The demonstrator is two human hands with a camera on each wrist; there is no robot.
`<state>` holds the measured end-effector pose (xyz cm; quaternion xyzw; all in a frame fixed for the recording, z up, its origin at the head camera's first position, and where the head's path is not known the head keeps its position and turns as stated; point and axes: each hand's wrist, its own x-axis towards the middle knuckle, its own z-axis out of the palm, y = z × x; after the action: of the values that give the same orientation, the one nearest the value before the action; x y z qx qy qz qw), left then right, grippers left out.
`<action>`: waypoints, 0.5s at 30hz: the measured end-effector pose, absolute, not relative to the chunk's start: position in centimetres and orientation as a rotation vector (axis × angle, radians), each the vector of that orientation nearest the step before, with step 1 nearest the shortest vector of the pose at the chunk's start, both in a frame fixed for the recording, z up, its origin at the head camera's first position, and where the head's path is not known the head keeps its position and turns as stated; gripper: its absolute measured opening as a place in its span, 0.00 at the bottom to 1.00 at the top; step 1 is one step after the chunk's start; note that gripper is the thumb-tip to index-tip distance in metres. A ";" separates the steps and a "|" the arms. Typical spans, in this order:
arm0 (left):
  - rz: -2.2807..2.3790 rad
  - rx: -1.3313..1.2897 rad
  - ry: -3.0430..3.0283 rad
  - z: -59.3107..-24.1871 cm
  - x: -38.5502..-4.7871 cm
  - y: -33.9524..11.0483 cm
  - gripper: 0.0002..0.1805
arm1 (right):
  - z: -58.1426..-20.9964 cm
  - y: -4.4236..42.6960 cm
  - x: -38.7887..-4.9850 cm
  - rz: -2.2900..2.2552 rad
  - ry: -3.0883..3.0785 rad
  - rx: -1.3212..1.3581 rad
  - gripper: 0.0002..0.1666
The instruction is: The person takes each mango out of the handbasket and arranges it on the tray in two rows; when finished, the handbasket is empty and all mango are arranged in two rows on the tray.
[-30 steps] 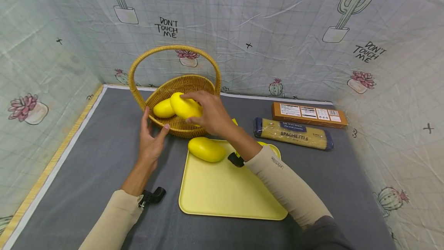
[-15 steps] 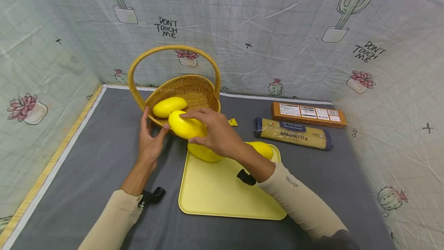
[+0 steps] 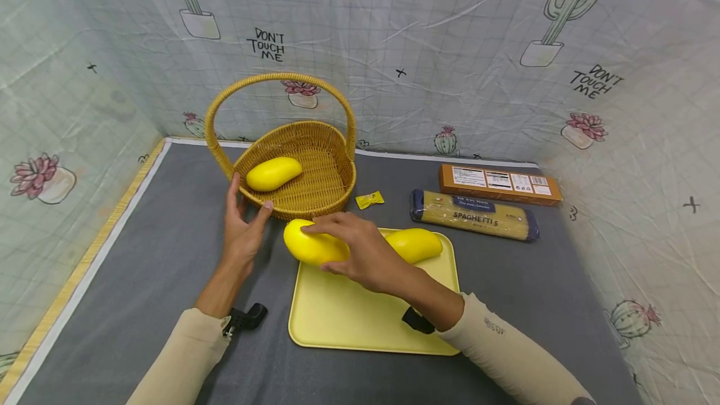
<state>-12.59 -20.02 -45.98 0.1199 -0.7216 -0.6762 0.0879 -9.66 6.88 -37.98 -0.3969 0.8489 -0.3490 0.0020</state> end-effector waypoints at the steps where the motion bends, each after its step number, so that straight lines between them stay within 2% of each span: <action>1: -2.012 0.358 -2.150 -46.0 -12.6 -20.0 0.50 | -38.1 7.0 -9.4 -1.093 2.652 -1.245 0.42; 15: -2.003 0.360 -2.158 -45.9 -12.6 -20.0 0.49 | -40.9 7.9 -7.2 -0.964 2.527 -1.196 0.40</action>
<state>-12.57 -19.95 -45.85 0.1208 -0.7247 -0.6727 0.0876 -7.16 7.89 -40.92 -0.4026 0.8510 -0.3245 0.0919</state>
